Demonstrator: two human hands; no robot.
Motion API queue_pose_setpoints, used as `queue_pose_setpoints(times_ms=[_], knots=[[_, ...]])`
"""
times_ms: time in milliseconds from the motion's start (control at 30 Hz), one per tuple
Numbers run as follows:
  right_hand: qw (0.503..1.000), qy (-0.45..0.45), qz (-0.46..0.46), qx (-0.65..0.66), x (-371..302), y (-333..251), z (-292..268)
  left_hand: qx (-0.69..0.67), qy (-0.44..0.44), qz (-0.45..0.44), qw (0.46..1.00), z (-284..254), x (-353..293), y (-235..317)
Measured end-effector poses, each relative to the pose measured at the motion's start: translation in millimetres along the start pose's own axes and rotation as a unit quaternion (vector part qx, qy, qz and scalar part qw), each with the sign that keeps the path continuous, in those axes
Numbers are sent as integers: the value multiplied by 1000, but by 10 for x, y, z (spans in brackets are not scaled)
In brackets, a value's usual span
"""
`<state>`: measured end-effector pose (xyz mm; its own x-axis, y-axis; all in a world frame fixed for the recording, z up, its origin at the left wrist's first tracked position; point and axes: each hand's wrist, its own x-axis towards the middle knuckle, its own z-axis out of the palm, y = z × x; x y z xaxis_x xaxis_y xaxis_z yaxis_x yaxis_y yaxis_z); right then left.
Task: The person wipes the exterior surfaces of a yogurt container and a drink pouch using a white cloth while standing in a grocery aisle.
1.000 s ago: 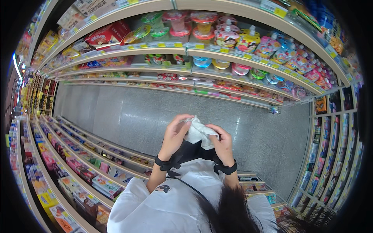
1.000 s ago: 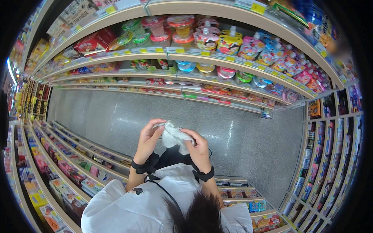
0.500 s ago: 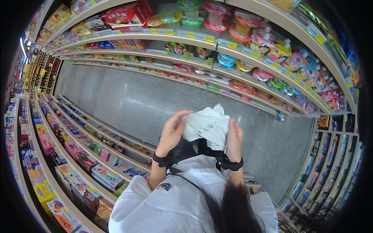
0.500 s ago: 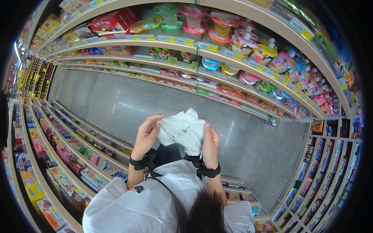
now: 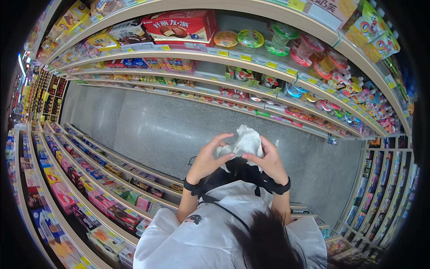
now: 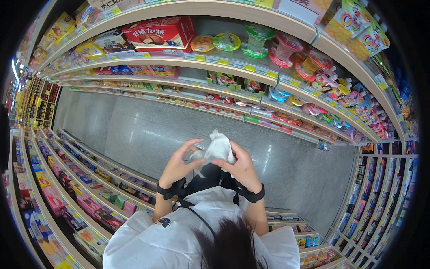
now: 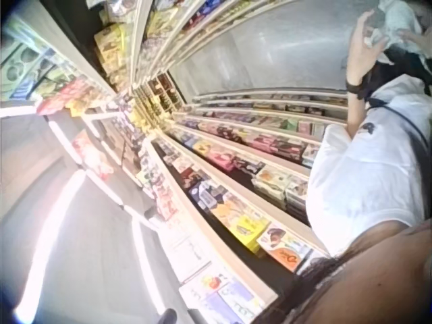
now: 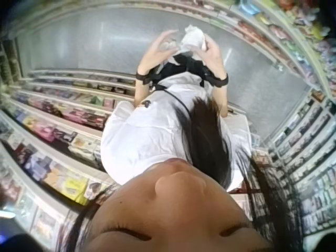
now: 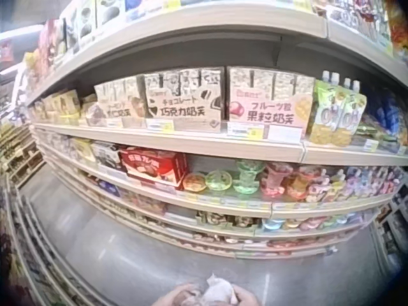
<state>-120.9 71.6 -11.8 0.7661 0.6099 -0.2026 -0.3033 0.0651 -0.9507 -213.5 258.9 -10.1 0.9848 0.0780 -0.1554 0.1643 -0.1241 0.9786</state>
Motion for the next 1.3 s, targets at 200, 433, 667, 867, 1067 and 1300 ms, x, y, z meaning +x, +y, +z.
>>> queue_pose_setpoints(times_ms=[200,433,667,867,1067,1300], knots=[[973,52,-37,-221,78,-138,140,-123,35,25,992,-369,140,-99],[921,149,-116,-340,84,-317,300,-127,-27,48,990,-506,335,-103],[964,166,-59,-197,118,-446,399,-180,-78,3,981,-383,481,3],[984,108,-77,-115,131,-255,240,-184,19,123,975,-332,530,-68],[974,124,-116,-147,111,-171,149,-184,101,154,965,-374,459,-14],[957,-46,-227,-174,-2,-470,76,-232,157,269,921,-477,289,93]])
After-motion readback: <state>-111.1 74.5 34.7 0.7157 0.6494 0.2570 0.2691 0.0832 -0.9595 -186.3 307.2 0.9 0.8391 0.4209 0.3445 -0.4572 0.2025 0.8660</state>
